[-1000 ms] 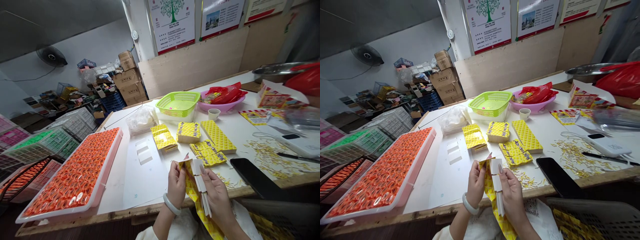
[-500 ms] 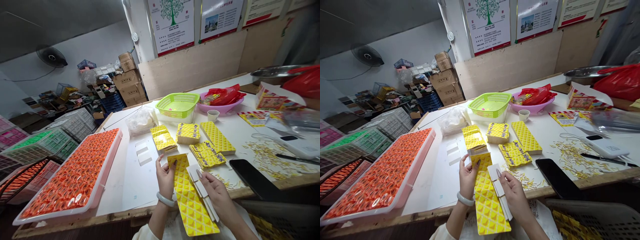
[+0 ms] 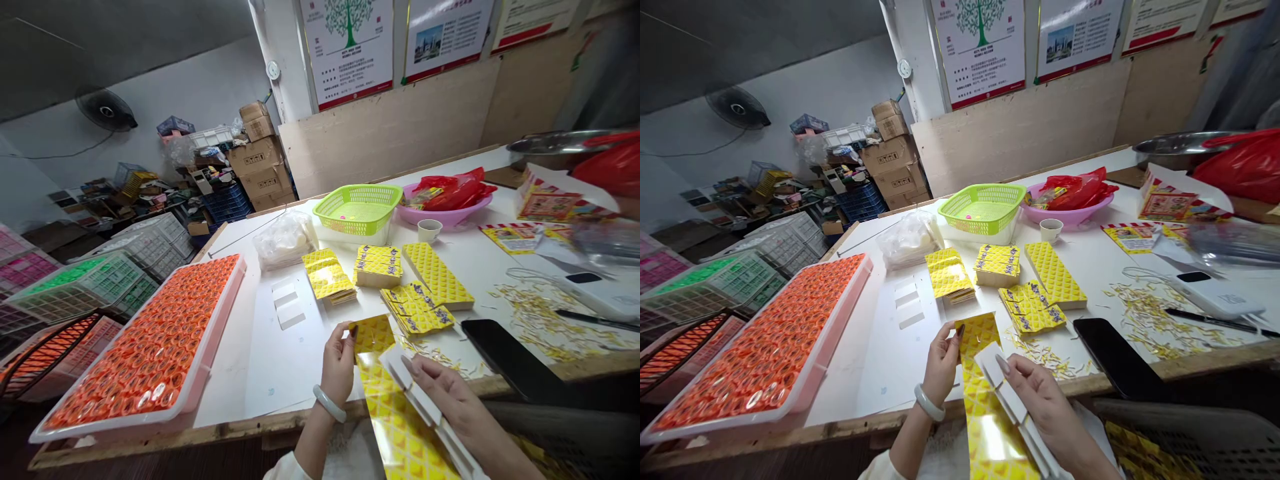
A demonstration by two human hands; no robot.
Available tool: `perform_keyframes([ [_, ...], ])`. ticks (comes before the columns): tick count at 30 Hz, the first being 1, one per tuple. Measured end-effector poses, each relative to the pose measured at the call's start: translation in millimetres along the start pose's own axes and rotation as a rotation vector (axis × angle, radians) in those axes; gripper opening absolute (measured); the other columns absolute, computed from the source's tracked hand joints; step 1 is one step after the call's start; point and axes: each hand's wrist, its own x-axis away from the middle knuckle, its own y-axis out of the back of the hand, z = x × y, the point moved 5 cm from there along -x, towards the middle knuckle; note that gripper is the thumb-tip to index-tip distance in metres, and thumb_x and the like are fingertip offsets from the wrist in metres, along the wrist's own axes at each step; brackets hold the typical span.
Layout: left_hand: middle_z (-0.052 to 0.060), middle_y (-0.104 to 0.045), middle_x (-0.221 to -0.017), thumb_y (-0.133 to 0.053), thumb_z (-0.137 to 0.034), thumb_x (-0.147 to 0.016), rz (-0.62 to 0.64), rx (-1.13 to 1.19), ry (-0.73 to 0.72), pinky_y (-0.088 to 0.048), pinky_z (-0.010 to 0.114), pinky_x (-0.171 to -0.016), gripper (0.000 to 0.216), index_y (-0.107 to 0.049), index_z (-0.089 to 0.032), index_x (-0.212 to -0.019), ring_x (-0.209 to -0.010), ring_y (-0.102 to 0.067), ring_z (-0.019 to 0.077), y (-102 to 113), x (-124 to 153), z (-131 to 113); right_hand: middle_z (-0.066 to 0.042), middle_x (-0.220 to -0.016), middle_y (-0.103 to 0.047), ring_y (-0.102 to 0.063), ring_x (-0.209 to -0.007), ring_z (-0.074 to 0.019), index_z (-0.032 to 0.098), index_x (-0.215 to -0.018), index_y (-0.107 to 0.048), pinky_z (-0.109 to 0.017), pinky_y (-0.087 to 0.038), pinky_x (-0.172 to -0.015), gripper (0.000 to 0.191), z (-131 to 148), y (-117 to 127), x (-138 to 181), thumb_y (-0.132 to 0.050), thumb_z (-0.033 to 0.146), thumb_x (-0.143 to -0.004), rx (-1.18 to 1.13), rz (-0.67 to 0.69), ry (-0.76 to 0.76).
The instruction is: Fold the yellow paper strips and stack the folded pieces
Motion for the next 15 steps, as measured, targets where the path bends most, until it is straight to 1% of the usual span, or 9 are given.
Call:
perform_keyframes([
  [2, 0.006, -0.07, -0.08, -0.065, -0.054, -0.074, 0.084, 0.051, 0.085, -0.048, 0.024, -0.059, 0.048, -0.059, -0.017, -0.104, -0.066, -0.064, 0.0159, -5.6, 1.6, 0.8, 0.005, -0.062, -0.046, -0.04, -0.056, -0.0073, 0.018, -0.071, -0.053, -0.018, -0.037, -0.053, 0.033, -4.5, -1.2, -3.5, -0.057, 0.049, -0.082, 0.184, -0.005, 0.067],
  [4, 0.007, -0.071, -0.079, -0.069, -0.051, -0.071, 0.2, 0.062, 0.14, -0.049, 0.026, -0.062, 0.051, -0.06, -0.015, -0.107, -0.066, -0.064, 0.0161, -11.7, 3.1, -1.2, 0.004, -0.066, -0.046, -0.041, -0.062, -0.0097, 0.018, -0.07, -0.053, -0.02, -0.037, -0.058, 0.033, -10.9, -2.5, -6.2, -0.053, 0.048, -0.085, 0.344, -0.01, 0.12],
  [7, 0.009, -0.071, -0.088, -0.073, -0.046, -0.069, 0.328, -0.002, 0.106, -0.049, 0.03, -0.076, 0.046, -0.067, -0.014, -0.101, -0.08, -0.065, 0.0195, -17.2, 3.7, -9.8, 0.004, -0.066, -0.042, -0.039, -0.063, -0.0109, 0.019, -0.07, -0.051, -0.022, -0.036, -0.058, 0.033, -20.6, -3.9, -7.4, -0.047, 0.047, -0.088, 0.456, 0.008, 0.125],
  [8, 0.01, -0.071, -0.09, -0.073, -0.046, -0.069, 0.345, -0.029, 0.089, -0.048, 0.031, -0.08, 0.044, -0.069, -0.014, -0.099, -0.084, -0.064, 0.0207, -17.9, 3.5, -12.6, 0.004, -0.066, -0.042, -0.038, -0.063, -0.011, 0.019, -0.07, -0.05, -0.022, -0.036, -0.058, 0.034, -21.8, -4.2, -7.1, -0.046, 0.048, -0.088, 0.473, 0.012, 0.125],
  [10, 0.01, -0.071, -0.089, -0.072, -0.048, -0.069, 0.349, -0.064, 0.089, -0.047, 0.033, -0.082, 0.044, -0.071, -0.014, -0.097, -0.085, -0.063, 0.0217, -17.9, 2.8, -15.8, 0.004, -0.066, -0.041, -0.038, -0.063, -0.0112, 0.019, -0.07, -0.049, -0.022, -0.036, -0.058, 0.034, -21.4, -5.3, -5.9, -0.045, 0.048, -0.088, 0.488, 0.013, 0.124],
  [13, 0.009, -0.071, -0.084, -0.071, -0.051, -0.068, 0.361, -0.076, 0.13, -0.046, 0.034, -0.079, 0.047, -0.072, -0.013, -0.097, -0.076, -0.062, 0.0201, -17.4, 2.4, -14.4, 0.004, -0.065, -0.04, -0.038, -0.063, -0.0113, 0.019, -0.069, -0.048, -0.022, -0.036, -0.058, 0.036, -17.4, -6.9, -3.2, -0.046, 0.05, -0.088, 0.489, 0.002, 0.123],
  [15, 0.008, -0.069, -0.079, -0.066, -0.054, -0.071, 0.382, -0.136, 0.12, -0.046, 0.031, -0.073, 0.047, -0.072, -0.013, -0.094, -0.069, -0.059, 0.0175, -16.1, 1.9, -10.6, 0.004, -0.065, -0.039, -0.038, -0.062, -0.0111, 0.02, -0.068, -0.048, -0.021, -0.037, -0.058, 0.036, -14.7, -6.7, -0.8, -0.046, 0.05, -0.087, 0.48, -0.011, 0.131],
])
